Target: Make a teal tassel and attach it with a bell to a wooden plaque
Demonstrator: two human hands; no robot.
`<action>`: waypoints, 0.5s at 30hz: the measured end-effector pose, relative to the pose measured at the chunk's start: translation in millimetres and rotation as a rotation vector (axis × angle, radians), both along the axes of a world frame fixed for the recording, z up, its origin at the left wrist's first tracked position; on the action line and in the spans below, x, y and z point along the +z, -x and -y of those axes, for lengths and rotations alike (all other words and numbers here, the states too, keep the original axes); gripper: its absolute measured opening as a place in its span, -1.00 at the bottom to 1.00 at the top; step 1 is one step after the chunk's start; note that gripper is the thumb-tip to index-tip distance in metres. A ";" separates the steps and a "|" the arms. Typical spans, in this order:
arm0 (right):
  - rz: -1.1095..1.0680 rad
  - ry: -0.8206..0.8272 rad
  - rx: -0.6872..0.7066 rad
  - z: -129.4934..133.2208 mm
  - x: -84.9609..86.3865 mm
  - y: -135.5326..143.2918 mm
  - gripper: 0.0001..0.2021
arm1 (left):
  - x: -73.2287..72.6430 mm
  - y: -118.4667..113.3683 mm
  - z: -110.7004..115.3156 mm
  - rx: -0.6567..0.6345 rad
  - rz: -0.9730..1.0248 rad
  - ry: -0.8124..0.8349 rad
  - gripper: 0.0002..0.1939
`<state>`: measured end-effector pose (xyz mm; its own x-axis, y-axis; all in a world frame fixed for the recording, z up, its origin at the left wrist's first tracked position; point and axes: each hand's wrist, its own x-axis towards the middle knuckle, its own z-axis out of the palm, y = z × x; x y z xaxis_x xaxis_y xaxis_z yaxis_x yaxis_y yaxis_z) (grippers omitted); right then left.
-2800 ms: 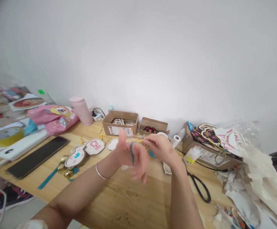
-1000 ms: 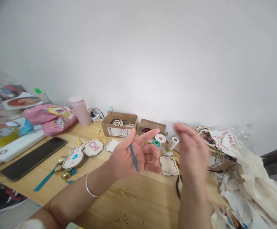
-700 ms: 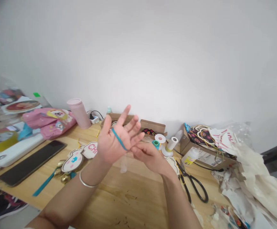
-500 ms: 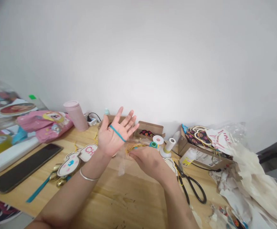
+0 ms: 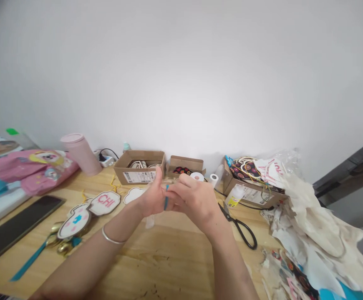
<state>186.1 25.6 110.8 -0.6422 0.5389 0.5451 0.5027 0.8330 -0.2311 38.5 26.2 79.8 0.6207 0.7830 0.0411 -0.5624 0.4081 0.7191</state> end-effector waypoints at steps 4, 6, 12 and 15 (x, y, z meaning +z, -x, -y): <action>-0.056 0.016 -0.029 -11.9 -4.8 -2.1 -0.77 | 3.7 -2.1 6.0 -0.342 -0.277 -0.137 -0.04; -0.113 0.049 -0.011 -19.1 -7.3 -1.3 -0.81 | 7.0 0.3 8.2 -0.470 -0.326 -0.193 -0.03; -0.133 0.231 0.146 -35.3 -22.7 11.3 -0.83 | 17.5 15.4 12.0 -0.299 -0.015 -0.218 0.04; -0.009 0.213 0.244 -33.3 -31.4 20.0 -0.84 | 23.5 22.0 5.2 0.162 0.227 -0.147 -0.09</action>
<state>166.1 59.0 79.4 -0.7622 0.4722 0.4427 0.2911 0.8610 -0.4172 16.5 21.0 103.3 0.4500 0.8465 0.2845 -0.7647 0.2008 0.6123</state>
